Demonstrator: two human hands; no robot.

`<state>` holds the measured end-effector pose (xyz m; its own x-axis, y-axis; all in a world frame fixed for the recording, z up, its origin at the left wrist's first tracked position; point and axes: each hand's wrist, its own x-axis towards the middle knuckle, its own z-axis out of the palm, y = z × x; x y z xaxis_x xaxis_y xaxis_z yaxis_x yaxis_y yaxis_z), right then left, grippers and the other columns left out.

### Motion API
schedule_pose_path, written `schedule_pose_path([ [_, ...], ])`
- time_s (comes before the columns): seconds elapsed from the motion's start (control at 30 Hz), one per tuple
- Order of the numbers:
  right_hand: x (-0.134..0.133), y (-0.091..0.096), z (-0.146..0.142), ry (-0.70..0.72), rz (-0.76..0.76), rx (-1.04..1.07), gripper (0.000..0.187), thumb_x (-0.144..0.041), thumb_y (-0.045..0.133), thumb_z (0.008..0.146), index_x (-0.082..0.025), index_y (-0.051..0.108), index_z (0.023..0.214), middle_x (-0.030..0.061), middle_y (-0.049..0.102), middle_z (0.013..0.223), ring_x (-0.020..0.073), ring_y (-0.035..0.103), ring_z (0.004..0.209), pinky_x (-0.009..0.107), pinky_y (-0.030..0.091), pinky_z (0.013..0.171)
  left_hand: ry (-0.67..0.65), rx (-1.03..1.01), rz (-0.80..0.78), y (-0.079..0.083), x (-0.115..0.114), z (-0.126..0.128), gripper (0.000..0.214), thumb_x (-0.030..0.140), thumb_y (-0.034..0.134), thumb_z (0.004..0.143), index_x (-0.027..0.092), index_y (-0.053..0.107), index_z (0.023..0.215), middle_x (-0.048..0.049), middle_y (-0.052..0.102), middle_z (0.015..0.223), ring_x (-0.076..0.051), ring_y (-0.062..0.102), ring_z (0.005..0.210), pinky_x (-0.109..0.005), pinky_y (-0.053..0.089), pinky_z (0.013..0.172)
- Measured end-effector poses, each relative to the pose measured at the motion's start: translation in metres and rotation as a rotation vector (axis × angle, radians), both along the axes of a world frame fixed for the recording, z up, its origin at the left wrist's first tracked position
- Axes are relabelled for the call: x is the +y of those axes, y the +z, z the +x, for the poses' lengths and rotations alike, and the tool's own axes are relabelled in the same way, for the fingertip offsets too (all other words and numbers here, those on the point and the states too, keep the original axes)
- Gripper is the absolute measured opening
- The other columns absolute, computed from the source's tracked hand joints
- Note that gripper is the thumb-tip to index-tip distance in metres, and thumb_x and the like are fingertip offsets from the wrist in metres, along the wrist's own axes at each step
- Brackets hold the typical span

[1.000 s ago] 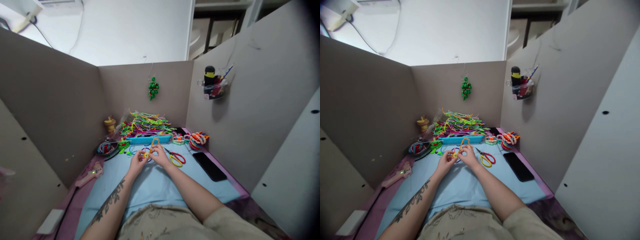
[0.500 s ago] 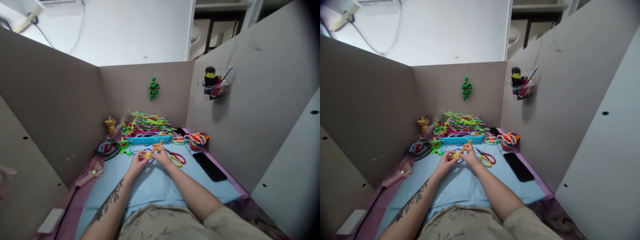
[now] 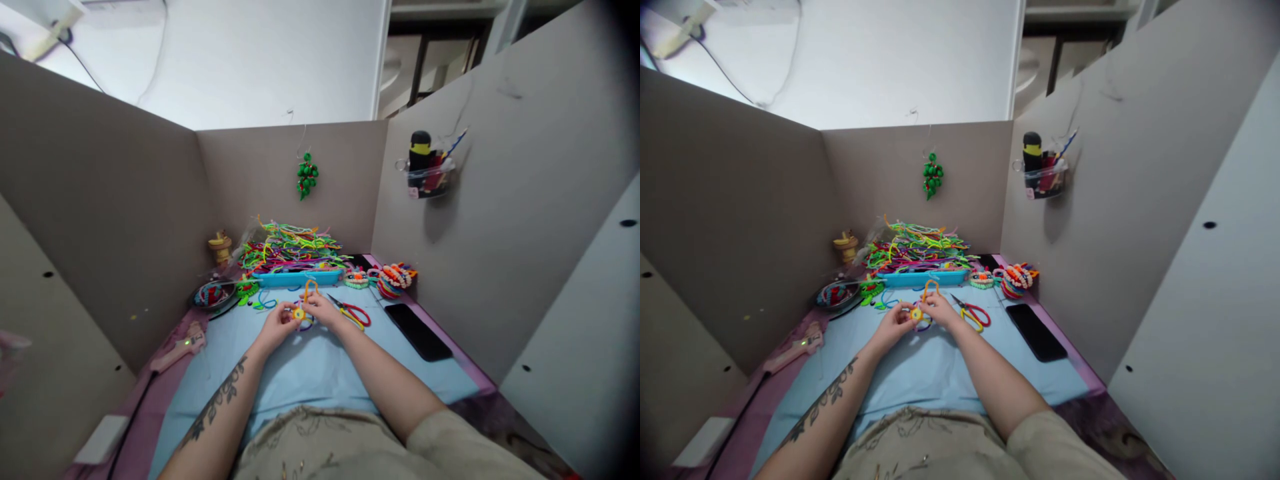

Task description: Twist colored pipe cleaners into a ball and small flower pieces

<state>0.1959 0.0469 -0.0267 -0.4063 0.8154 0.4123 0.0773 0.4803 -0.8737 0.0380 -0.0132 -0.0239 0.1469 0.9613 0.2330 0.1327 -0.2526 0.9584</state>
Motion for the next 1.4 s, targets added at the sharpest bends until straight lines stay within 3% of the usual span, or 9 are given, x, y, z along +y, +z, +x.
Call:
schedule_pose_path([
  [0.13,0.002,-0.003,-0.004,-0.169,0.072,0.025,0.028,-0.04,0.048,0.077,-0.018,0.059,0.065,0.0052,0.055,0.092,0.0177,0.051,0.091,0.033,0.037,0.086,0.252,0.072,0.189,0.0,0.003,-0.003,0.045,0.031,0.066,0.063,0.018,0.048,0.102,-0.0033,0.056,0.092,-0.005,0.045,0.05,-0.02,0.037,0.05],
  [0.23,0.001,-0.002,-0.005,-0.321,0.102,0.071,0.028,-0.04,0.046,0.078,-0.018,0.056,0.065,0.0052,0.054,0.089,0.0182,0.049,0.089,0.033,0.037,0.085,0.378,0.111,0.265,0.002,0.003,-0.004,0.036,0.032,0.063,0.066,0.018,0.05,0.097,0.001,0.054,0.077,-0.005,0.04,0.047,-0.019,0.034,0.047],
  [0.37,-0.006,-0.001,-0.011,-0.39,0.097,0.141,0.028,-0.04,0.043,0.079,-0.018,0.056,0.068,0.0053,0.053,0.09,0.0179,0.049,0.088,0.031,0.039,0.081,0.349,0.164,0.305,0.002,-0.002,-0.001,0.026,0.032,0.059,0.07,0.019,0.05,0.092,0.0,0.057,0.078,-0.007,0.044,0.051,-0.02,0.035,0.049],
  [0.67,-0.017,-0.005,-0.023,-0.291,0.013,0.114,0.02,-0.037,0.054,0.071,-0.018,0.056,0.068,0.0048,0.051,0.09,0.0176,0.051,0.088,0.026,0.043,0.067,0.303,0.033,0.251,0.001,0.0,0.001,0.027,0.036,0.064,0.066,0.017,0.05,0.079,0.0024,0.051,0.066,-0.008,0.046,0.054,-0.019,0.035,0.05],
  [0.93,-0.014,-0.001,-0.019,-0.266,0.034,0.112,0.022,-0.04,0.054,0.072,-0.018,0.058,0.07,0.0027,0.056,0.081,0.0162,0.052,0.082,0.028,0.041,0.076,0.308,-0.019,0.198,0.001,0.002,0.0,0.029,0.036,0.066,0.063,0.017,0.051,0.08,0.0039,0.051,0.061,-0.007,0.043,0.048,-0.018,0.033,0.046],
  [1.07,-0.011,0.0,-0.015,-0.202,0.001,0.147,0.025,-0.042,0.05,0.075,-0.018,0.058,0.077,0.0018,0.059,0.077,0.0147,0.054,0.076,0.027,0.042,0.072,0.374,-0.13,0.145,0.0,0.007,-0.007,0.032,0.035,0.067,0.062,0.016,0.05,0.081,0.002,0.055,0.066,-0.008,0.05,0.053,-0.019,0.037,0.05],
  [1.2,-0.011,0.003,-0.011,-0.142,-0.156,0.151,0.026,-0.043,0.052,0.073,-0.018,0.055,0.074,-0.0007,0.057,0.065,0.0131,0.053,0.062,0.024,0.04,0.057,0.466,-0.209,0.106,0.002,0.01,-0.012,0.035,0.035,0.069,0.058,0.016,0.049,0.081,0.0012,0.056,0.068,-0.009,0.052,0.057,-0.02,0.039,0.054],
  [1.27,-0.011,0.005,-0.009,-0.19,-0.189,0.17,0.027,-0.044,0.052,0.072,-0.018,0.054,0.068,-0.0016,0.054,0.06,0.0123,0.051,0.056,0.023,0.038,0.053,0.481,-0.221,0.099,0.002,0.01,-0.013,0.036,0.036,0.069,0.057,0.016,0.049,0.08,0.0018,0.055,0.066,-0.01,0.052,0.056,-0.02,0.039,0.053],
  [1.4,-0.005,0.007,-0.001,-0.427,-0.096,0.279,0.026,-0.044,0.052,0.072,-0.018,0.053,0.069,-0.002,0.052,0.059,0.0117,0.047,0.055,0.023,0.038,0.053,0.463,-0.211,0.087,0.001,0.01,-0.013,0.037,0.036,0.07,0.056,0.016,0.049,0.079,0.003,0.055,0.064,-0.009,0.051,0.052,-0.019,0.037,0.05],
])
